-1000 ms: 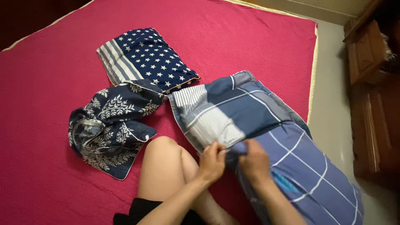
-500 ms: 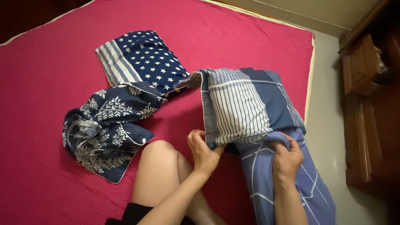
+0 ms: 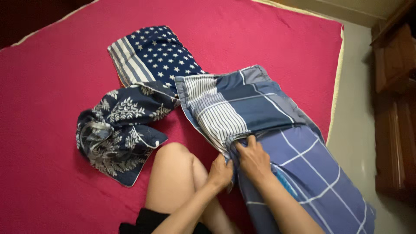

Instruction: The person places a pillow into a pillowcase and then zips the pillowcase closed while working on a red surface.

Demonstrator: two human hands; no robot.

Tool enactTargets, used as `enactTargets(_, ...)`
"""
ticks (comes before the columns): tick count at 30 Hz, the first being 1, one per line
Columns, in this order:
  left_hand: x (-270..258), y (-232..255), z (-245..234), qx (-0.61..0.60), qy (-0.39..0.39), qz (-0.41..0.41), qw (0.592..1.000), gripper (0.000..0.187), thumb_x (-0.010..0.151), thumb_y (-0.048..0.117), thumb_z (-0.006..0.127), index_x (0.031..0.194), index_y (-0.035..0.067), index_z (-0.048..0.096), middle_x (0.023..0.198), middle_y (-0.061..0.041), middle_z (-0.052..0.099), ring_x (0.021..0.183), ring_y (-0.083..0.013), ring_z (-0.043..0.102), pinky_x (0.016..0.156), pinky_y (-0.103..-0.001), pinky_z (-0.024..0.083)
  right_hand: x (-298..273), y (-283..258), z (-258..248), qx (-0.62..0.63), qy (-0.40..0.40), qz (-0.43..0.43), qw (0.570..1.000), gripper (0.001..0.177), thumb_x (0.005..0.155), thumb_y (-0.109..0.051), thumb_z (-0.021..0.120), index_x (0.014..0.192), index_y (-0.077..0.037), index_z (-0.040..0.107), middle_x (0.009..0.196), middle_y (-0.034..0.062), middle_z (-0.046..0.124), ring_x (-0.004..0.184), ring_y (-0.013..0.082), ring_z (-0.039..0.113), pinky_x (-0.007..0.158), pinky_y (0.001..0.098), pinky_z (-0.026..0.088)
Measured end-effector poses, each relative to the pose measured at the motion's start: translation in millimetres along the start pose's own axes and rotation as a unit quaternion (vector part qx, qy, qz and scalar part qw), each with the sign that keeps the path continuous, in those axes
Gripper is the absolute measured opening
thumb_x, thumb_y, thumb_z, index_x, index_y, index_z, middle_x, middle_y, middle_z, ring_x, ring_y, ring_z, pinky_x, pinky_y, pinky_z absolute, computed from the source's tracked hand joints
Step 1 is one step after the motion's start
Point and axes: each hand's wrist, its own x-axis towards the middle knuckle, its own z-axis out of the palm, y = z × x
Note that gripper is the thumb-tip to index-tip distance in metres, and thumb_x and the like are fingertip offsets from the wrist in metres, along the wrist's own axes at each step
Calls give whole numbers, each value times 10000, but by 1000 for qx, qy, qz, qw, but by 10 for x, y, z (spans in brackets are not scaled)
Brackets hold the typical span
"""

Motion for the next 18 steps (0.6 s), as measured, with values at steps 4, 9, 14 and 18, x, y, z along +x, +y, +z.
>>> enactTargets(4,-422,618,-341,-17,-64,55,996,401,988,199,647,1344,15,633,1151,-342,733,1141,-549,680,969,-609,539,613,437,456,144,107,151,972,535,1015,-361,706,1411,-9,632,1071,285,796,978,516,755,897,621,588)
enactTargets(9,-299,1030,-640,157,-141,66,975,292,1013,217,676,1213,4,664,1107,-324,761,1065,-542,718,970,-632,543,775,791,850,106,194,42,974,385,880,-288,743,1179,-50,797,1062,288,781,940,530,741,808,616,590)
enactTargets(14,-133,865,-656,276,42,119,953,417,868,162,804,1208,7,618,1184,-237,686,1164,-465,676,857,-567,596,485,302,918,163,64,20,984,368,749,-188,849,1062,0,799,1130,305,762,1053,506,724,894,570,596)
enactTargets(18,-135,776,-586,220,1,187,957,517,870,197,869,1280,13,612,1249,-217,634,1205,-446,606,992,-534,536,288,220,368,190,-23,5,982,460,736,-235,934,1150,-73,813,1229,232,750,1181,441,700,1024,503,584)
